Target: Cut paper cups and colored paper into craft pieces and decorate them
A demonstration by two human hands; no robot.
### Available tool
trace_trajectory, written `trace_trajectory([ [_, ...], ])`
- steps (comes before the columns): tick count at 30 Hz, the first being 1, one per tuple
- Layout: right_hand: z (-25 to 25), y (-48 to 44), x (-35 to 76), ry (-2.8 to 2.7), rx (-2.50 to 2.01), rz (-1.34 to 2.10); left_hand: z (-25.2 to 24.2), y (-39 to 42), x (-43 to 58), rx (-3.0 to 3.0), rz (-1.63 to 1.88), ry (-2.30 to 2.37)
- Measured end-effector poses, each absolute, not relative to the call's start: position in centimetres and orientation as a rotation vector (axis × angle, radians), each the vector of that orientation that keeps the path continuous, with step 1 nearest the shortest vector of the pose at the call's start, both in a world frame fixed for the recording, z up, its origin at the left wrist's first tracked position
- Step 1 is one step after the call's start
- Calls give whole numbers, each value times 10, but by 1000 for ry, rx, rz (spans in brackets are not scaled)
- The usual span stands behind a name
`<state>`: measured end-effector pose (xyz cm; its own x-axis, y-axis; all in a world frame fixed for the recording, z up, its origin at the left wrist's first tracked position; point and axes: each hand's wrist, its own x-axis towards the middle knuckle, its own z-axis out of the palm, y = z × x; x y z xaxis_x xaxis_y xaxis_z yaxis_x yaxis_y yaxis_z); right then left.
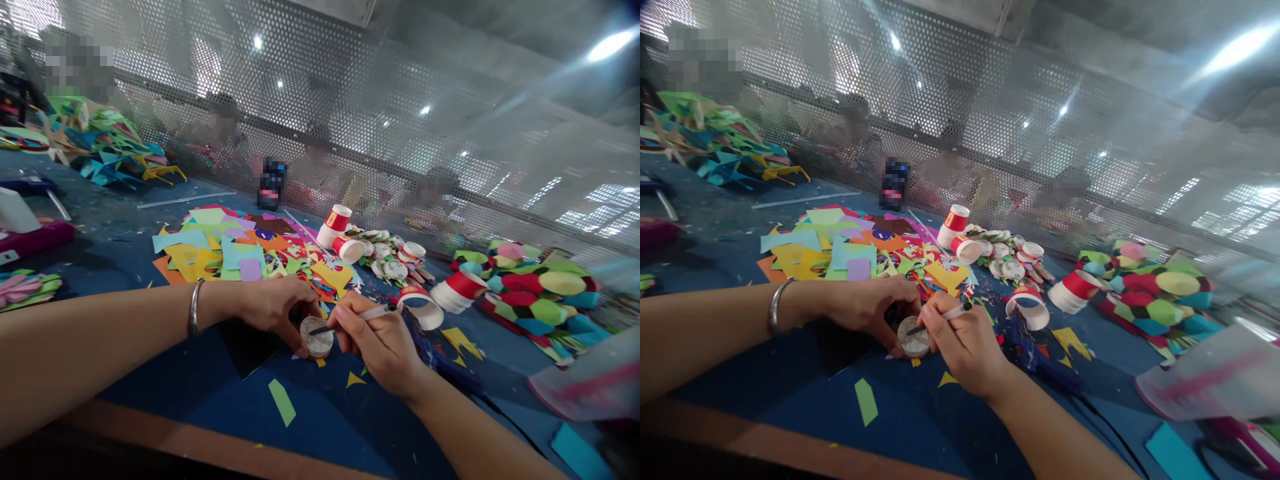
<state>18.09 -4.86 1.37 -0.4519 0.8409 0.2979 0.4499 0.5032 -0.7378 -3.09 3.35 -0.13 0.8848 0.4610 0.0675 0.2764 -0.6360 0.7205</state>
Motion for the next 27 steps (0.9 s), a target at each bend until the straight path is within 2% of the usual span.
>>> trace_trajectory([
  [12, 16, -45, 185, -2040, -1106, 817, -4, 34, -31, 2231, 321, 465],
  [27, 17, -39, 188, -2004, -1172, 678, -4, 33, -30, 2171, 286, 554],
])
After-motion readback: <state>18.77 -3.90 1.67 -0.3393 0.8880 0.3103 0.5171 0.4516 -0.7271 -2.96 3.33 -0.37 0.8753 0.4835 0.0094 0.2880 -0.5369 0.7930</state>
